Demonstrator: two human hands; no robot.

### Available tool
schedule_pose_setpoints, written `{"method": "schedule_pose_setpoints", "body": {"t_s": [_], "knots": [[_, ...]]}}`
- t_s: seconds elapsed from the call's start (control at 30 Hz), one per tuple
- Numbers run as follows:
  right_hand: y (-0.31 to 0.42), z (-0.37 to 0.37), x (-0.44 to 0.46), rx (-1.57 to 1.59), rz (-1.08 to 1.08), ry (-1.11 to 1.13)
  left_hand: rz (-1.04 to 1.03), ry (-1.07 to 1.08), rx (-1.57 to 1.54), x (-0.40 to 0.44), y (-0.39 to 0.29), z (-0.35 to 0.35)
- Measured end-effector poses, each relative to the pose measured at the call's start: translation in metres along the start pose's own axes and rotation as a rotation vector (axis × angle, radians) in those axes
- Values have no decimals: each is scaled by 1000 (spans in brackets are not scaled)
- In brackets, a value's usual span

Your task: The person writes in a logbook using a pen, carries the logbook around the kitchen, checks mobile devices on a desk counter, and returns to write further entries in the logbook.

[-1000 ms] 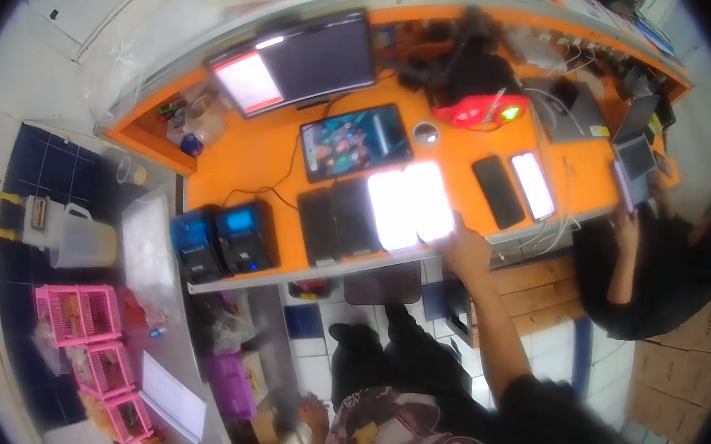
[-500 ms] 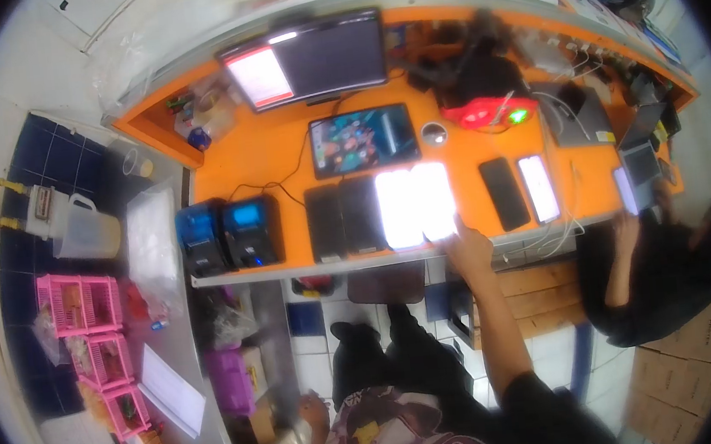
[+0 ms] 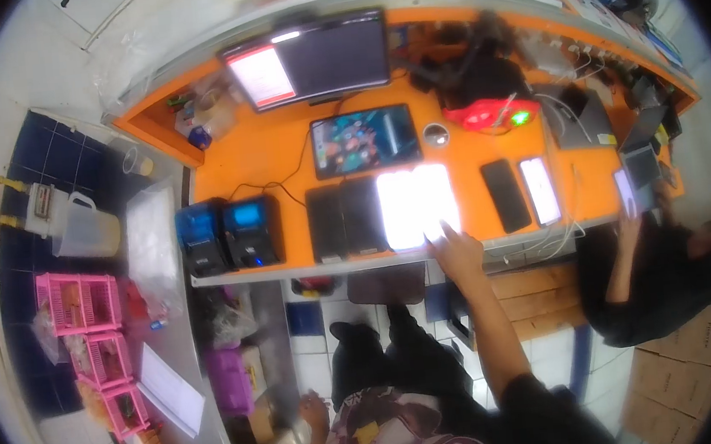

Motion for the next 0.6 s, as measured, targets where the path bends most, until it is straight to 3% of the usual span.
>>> {"method": "schedule_pose_setpoints", "body": {"t_s": [0.13, 0.43, 0.53, 0.6], "knots": [[-4, -15, 5, -35, 112, -62, -111, -16, 111, 8, 12, 1], [-15, -17, -2, -121, 63, 29, -109, 10, 115, 7, 11, 4], [-15, -10, -10, -67, 115, -73, -77, 24, 61, 9, 13, 4], [2, 23, -19, 6, -67, 29, -70, 3, 22, 10, 13, 1]]}}
Point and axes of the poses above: each hand's wrist, its own x-axis towards the middle knuckle, its own z-axis out of the back of the hand, y = z × x, the point moved 1 cm from there along x, towards the middle knuckle, and after that the axes turned 7 degrees about -x, right-handed, at the moved point
